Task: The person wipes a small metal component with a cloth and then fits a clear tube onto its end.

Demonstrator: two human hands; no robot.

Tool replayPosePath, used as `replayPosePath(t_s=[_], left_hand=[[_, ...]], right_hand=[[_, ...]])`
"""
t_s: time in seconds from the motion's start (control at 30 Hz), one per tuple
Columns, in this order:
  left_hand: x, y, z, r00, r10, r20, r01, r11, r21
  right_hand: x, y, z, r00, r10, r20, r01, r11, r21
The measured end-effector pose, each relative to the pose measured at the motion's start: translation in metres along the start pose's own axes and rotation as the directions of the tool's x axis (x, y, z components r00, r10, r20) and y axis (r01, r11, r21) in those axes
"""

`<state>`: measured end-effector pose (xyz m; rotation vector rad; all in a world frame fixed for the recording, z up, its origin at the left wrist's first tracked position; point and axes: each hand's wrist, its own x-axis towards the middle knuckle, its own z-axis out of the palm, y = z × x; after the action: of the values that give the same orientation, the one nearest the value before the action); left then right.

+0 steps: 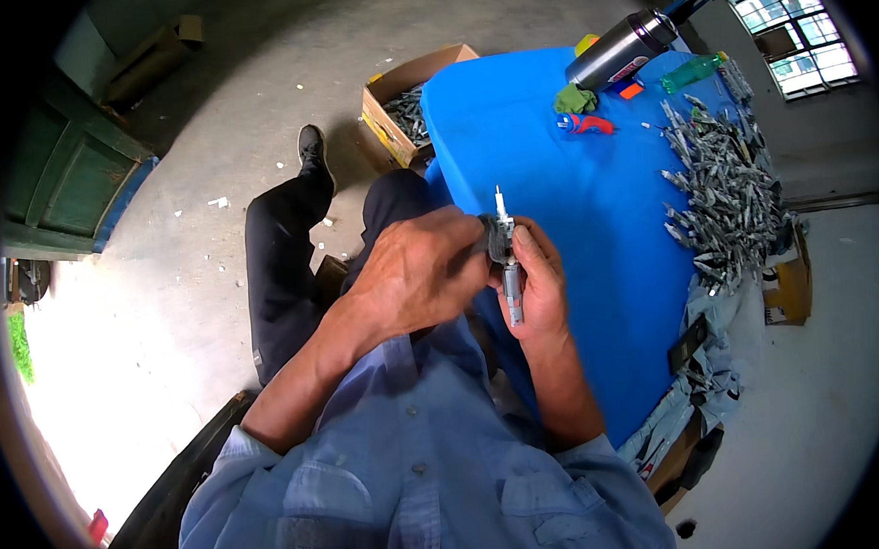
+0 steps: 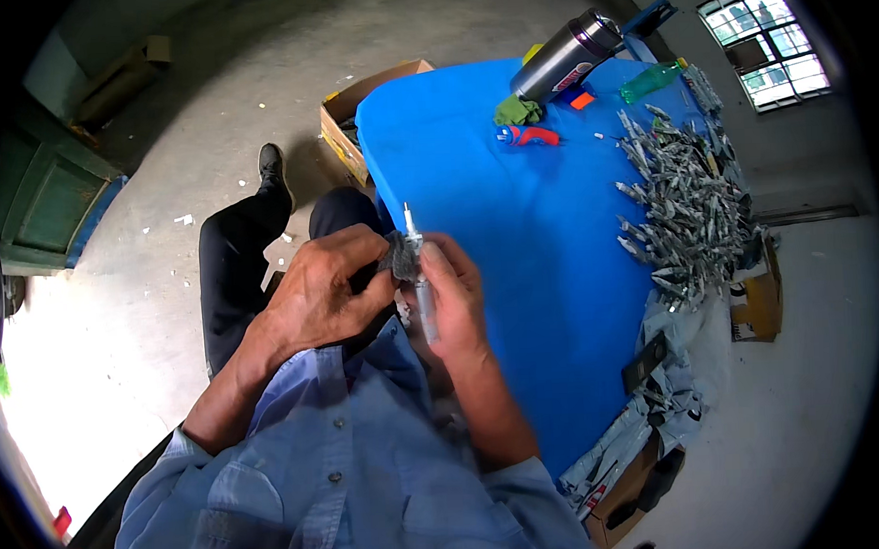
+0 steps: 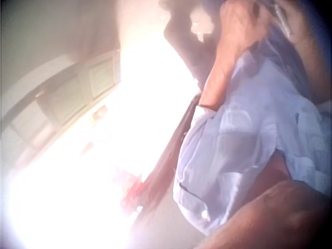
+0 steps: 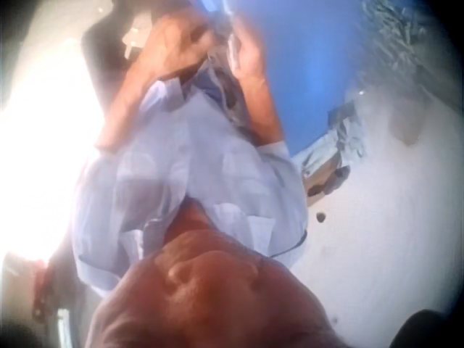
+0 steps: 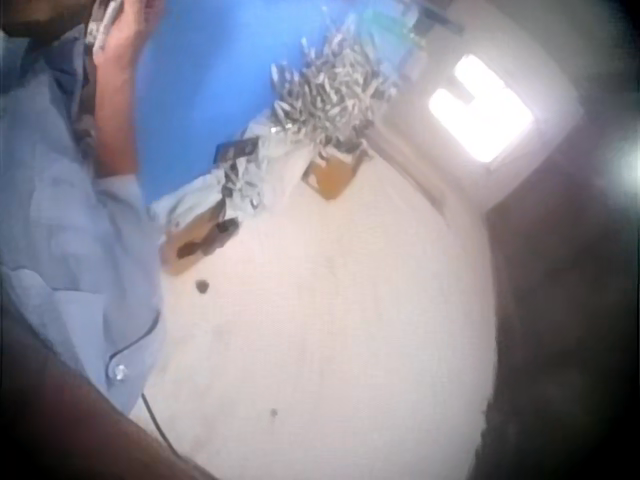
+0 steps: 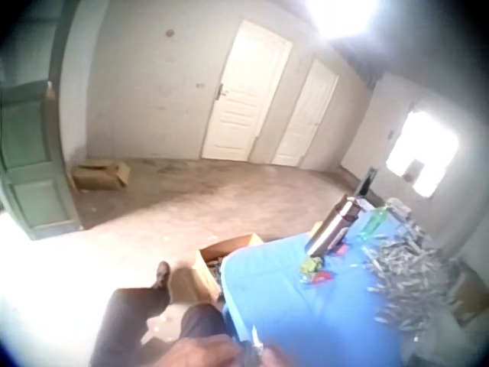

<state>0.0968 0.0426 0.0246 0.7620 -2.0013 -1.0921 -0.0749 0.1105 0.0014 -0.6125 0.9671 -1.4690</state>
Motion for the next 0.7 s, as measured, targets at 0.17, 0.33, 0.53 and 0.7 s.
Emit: replayPosePath(t_s=[0.17, 0.33, 0.53, 0.7], left_hand=[[-0.023, -0.002, 0.001, 0.995, 0.05, 0.087, -0.045, 0.997, -0.061], [-0.043, 0.004, 0.01, 0.981, 0.123, 0.148, -0.1, 0.984, -0.15], [-0.053, -0.005, -0.009, 0.993, 0.092, 0.079, -0.077, 0.982, -0.171], [-0.039, -0.018, -0.033, 0.992, 0.11, -0.058, -0.115, 0.988, -0.1]], right_hand=[[-0.006, 0.004, 0.016, 0.99, -0.035, -0.137, 0.019, 0.993, -0.116], [-0.003, 0.002, 0.021, 0.991, 0.004, -0.133, -0.03, 0.981, -0.193], [0.004, 0.001, 0.036, 0.993, 0.037, -0.111, -0.048, 0.995, -0.091], [0.002, 0.01, 0.061, 0.95, -0.008, -0.311, -0.034, 0.991, -0.131]])
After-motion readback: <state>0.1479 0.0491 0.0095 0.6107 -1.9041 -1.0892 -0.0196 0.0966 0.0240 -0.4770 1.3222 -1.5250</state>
